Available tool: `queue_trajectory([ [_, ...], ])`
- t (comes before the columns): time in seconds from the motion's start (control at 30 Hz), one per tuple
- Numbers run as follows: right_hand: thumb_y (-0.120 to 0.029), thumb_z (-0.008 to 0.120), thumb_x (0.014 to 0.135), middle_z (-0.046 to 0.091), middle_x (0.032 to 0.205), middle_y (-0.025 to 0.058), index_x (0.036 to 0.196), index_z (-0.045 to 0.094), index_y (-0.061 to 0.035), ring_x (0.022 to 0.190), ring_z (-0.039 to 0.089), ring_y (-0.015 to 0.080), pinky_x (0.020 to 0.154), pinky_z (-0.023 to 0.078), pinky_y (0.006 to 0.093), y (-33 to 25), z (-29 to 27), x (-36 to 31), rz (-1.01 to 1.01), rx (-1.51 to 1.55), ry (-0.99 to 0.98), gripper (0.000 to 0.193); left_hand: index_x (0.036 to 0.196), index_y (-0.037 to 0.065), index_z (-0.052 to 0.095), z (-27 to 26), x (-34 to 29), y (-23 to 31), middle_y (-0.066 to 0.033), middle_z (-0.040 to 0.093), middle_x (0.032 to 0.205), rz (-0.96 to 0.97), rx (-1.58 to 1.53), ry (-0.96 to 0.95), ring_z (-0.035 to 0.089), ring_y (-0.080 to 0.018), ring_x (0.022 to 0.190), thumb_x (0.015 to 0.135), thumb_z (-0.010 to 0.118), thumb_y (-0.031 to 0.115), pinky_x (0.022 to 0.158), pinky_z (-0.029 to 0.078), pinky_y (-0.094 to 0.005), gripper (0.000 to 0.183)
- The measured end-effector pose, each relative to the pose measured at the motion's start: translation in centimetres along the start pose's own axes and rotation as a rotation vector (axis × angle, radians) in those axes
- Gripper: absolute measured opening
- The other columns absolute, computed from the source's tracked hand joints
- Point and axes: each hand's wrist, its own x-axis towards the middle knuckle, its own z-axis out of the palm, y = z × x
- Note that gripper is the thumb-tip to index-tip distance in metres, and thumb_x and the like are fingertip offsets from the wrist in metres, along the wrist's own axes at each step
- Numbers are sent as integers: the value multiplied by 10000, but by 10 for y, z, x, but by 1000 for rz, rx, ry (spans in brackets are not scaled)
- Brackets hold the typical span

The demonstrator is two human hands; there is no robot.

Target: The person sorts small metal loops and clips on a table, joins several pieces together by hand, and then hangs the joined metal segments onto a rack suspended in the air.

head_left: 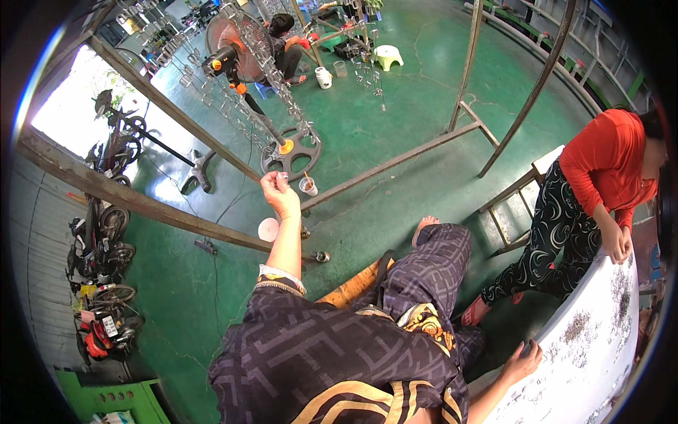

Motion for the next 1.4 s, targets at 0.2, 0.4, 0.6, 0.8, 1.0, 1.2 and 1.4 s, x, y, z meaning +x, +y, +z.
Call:
queue_trajectory([
  [0.2, -76, 667, 776, 577, 1020, 143, 1009, 606, -24, 968, 546, 337, 818, 447, 443, 0, 0, -1, 3, 36, 17, 246, 1008, -8, 487, 4, 19, -3, -91, 618, 856, -47, 0, -9, 601, -148, 775, 916, 511, 0, 712, 479, -262, 96],
  [0.4, -104, 666, 790, 589, 1036, 116, 1016, 616, -38, 969, 539, 327, 852, 433, 418, 3, 2, -1, 17, 24, -3, 241, 976, -4, 512, 2, 33, -12, -81, 621, 833, 47, 79, -80, 608, -148, 754, 898, 539, 4, 713, 485, -268, 82],
  [0.6, -113, 661, 793, 590, 1030, 117, 1002, 621, -36, 968, 542, 327, 852, 432, 416, 8, 6, 0, 16, 39, 5, 226, 1008, 9, 505, 4, 29, -15, -72, 643, 841, 110, 154, -135, 600, -115, 752, 924, 535, 31, 668, 473, -236, 92],
  [0.8, -120, 648, 792, 578, 997, 128, 989, 604, -29, 960, 541, 329, 809, 440, 444, 1, 2, 1, 21, 27, 0, 222, 987, 6, 528, 2, 24, -13, -88, 624, 860, 126, 96, -62, 622, -158, 744, 899, 551, 17, 706, 490, -276, 92],
  [1.0, -144, 638, 806, 576, 1005, 130, 999, 598, -29, 960, 536, 331, 810, 438, 445, 5, 4, 1, 11, 25, -10, 228, 988, 7, 526, 0, 24, -9, -87, 625, 860, 102, 93, -91, 639, -161, 785, 899, 553, 19, 714, 492, -279, 94],
  [1.2, -127, 640, 818, 583, 1034, 113, 1018, 616, -41, 962, 533, 323, 844, 432, 416, 4, 5, 0, 24, 26, -8, 219, 999, -4, 514, 1, 27, -4, -87, 628, 865, 136, 106, -92, 611, -138, 791, 912, 534, 11, 708, 491, -258, 91],
  [1.4, -134, 639, 827, 583, 1033, 116, 1016, 615, -38, 964, 536, 325, 842, 435, 414, 7, 6, 0, 39, 20, -6, 214, 991, 1, 520, 2, 30, -4, -79, 624, 845, 164, 199, -97, 607, -139, 769, 909, 544, 21, 709, 488, -267, 88],
])
